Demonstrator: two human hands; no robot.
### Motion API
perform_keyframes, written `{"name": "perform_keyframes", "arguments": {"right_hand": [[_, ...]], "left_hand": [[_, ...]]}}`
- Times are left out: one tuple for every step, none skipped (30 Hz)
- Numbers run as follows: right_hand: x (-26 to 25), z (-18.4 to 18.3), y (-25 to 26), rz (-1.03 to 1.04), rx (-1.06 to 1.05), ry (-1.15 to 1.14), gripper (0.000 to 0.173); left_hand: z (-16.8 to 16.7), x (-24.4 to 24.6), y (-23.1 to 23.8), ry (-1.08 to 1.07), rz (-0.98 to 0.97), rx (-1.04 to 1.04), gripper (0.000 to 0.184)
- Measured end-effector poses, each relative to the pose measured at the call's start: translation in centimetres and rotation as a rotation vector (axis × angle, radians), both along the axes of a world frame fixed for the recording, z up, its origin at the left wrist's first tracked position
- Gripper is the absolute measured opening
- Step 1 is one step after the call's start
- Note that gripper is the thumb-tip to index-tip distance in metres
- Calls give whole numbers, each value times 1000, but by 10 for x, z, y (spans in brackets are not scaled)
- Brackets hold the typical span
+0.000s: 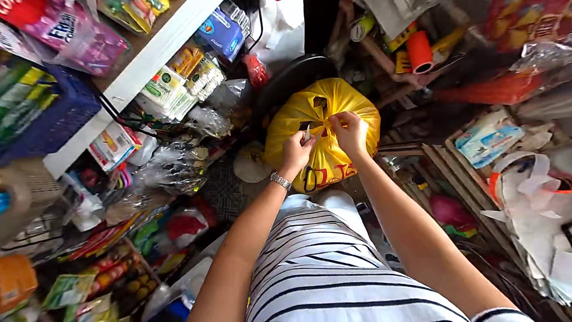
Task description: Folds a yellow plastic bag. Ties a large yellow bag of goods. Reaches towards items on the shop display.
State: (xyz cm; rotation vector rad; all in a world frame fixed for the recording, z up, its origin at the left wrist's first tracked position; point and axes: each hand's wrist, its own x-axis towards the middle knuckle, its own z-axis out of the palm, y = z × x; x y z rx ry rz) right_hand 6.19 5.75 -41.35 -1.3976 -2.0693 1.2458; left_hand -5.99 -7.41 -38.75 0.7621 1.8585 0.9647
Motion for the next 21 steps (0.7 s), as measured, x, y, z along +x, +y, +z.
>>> {"name": "perform_keyframes", "arguments": {"right_hand": [[-1,1,6,-1,-66,10,28],[-1,1,11,-22,-141,22,29],[-2,0,16,-54,-217,39,29],[-2,-1,18,-85,-281,57,29],[-2,-2,19,-106,-323,84,29],[-2,-2,20,-121,-346,107,28],[-2,-2,19,-131,-357,127,27],[-2,-1,19,-138,-351,135,26],[-2,0,17,-141,-333,136,26],[-2,2,15,-135,-307,130,25],[-2,5,14,-120,-273,121,25],[-2,8,12,-101,-233,112,24],[-1,10,11,-79,-192,105,24],[1,11,9,-59,-157,100,24],[3,12,8,-40,-129,99,24],[5,13,6,-24,-100,104,23],[7,13,4,-10,-70,112,22],[9,12,2,5,-39,128,22],[11,10,0,16,-11,152,21],[13,7,-2,18,1,190,20],[14,4,-4,9,-4,244,20]], "left_hand": [[-9,1,10,-32,32,-21,22],[-17,2,18,-64,60,-27,22],[-21,4,24,-99,80,-31,22],[-23,6,29,-131,101,-35,22],[-23,7,32,-162,119,-38,22],[-21,8,34,-188,130,-41,21],[-20,8,36,-206,133,-48,21],[-19,9,37,-222,133,-53,21],[-18,9,37,-235,133,-61,20],[-17,10,37,-248,140,-66,20],[-15,10,37,-259,150,-70,19],[-14,10,38,-266,158,-75,19],[-13,9,39,-273,166,-84,19],[-11,9,40,-286,173,-95,20],[-9,10,41,-304,182,-104,21],[-8,10,41,-327,196,-114,21],[-6,11,42,-355,210,-132,22],[-5,13,44,-382,236,-143,21],[-5,15,46,-402,270,-145,19],[-5,18,47,-408,303,-130,18],[-7,22,47,-396,330,-96,17]]}}
